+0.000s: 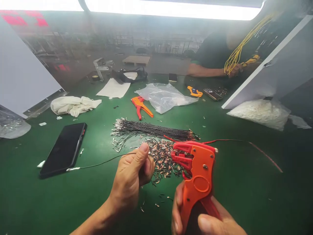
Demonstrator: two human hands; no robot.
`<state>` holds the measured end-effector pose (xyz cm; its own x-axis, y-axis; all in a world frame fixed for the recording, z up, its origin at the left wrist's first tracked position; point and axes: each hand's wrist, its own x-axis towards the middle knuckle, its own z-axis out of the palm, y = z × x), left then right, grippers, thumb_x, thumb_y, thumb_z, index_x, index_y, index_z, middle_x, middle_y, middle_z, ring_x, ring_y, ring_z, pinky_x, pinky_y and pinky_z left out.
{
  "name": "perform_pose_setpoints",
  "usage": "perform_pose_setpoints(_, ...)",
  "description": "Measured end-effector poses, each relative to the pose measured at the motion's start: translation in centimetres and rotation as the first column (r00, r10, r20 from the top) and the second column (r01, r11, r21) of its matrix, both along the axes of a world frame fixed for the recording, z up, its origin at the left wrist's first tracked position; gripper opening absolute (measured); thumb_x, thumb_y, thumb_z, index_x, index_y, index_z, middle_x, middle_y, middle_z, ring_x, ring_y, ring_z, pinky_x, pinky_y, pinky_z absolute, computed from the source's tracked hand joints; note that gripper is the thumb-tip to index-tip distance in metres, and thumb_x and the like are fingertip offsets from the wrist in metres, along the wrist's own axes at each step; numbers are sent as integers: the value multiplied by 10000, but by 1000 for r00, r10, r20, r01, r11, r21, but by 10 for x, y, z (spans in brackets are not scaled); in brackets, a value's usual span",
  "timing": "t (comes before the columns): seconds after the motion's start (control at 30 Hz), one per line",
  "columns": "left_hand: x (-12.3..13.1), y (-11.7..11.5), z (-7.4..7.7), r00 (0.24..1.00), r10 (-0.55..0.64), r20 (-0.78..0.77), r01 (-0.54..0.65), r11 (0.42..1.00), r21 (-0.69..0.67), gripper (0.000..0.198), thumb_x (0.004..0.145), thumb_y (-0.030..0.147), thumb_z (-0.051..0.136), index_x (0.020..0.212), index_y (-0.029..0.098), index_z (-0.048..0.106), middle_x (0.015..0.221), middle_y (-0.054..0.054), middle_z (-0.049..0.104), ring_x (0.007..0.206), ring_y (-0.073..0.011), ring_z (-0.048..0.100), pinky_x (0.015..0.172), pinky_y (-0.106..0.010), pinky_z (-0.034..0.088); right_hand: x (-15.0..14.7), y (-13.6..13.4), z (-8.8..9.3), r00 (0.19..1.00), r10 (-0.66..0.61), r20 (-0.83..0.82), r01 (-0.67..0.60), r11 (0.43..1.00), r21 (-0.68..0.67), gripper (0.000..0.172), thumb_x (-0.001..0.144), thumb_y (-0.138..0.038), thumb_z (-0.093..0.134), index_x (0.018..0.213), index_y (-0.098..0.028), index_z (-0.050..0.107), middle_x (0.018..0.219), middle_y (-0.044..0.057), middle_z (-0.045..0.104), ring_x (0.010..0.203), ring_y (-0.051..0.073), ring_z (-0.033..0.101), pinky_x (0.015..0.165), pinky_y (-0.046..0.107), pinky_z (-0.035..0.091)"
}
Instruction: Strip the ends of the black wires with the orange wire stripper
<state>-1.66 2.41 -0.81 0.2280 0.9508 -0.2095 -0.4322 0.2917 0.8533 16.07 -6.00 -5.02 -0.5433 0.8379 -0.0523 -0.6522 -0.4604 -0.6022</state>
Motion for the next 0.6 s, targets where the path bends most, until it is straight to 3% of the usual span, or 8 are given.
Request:
perform_pose_setpoints(0.13,1,-3,0,999,-37,13,36,999,17,626,776,653,699,440,174,476,389,75,337,388,-52,247,415,-242,159,-1,0,-9,999,44,26,-47,992,119,310,894,-338,669,1151,-177,602,878,88,682,801,184,631,735,319,419)
perform_pose_setpoints(0.27,3,-5,-2,998,-57,34,57,998,0,634,759,665,707,441,170,471,391,77,331,387,-48,239,408,-233,140,-1,-1,-18,997,70,36,-75,987,143,293,897,-333,655,1129,-173,579,866,77,656,760,163,578,682,284,404)
perform_pose_setpoints(0.47,4,-6,-3,995,-96,34,98,994,-40,635,727,668,730,426,171,474,387,68,346,377,-51,260,407,-238,134,0,-7,-29,992,81,99,-90,992,86,334,862,-363,712,1094,-148,604,920,83,649,731,142,561,651,268,391)
perform_pose_setpoints(0.6,6,-6,-5,995,-93,42,95,994,-58,637,695,674,752,419,173,471,387,71,340,374,-51,249,407,-241,124,1,-10,-25,996,61,69,-63,998,27,352,833,-324,764,1113,-165,624,984,92,666,848,179,623,727,296,432)
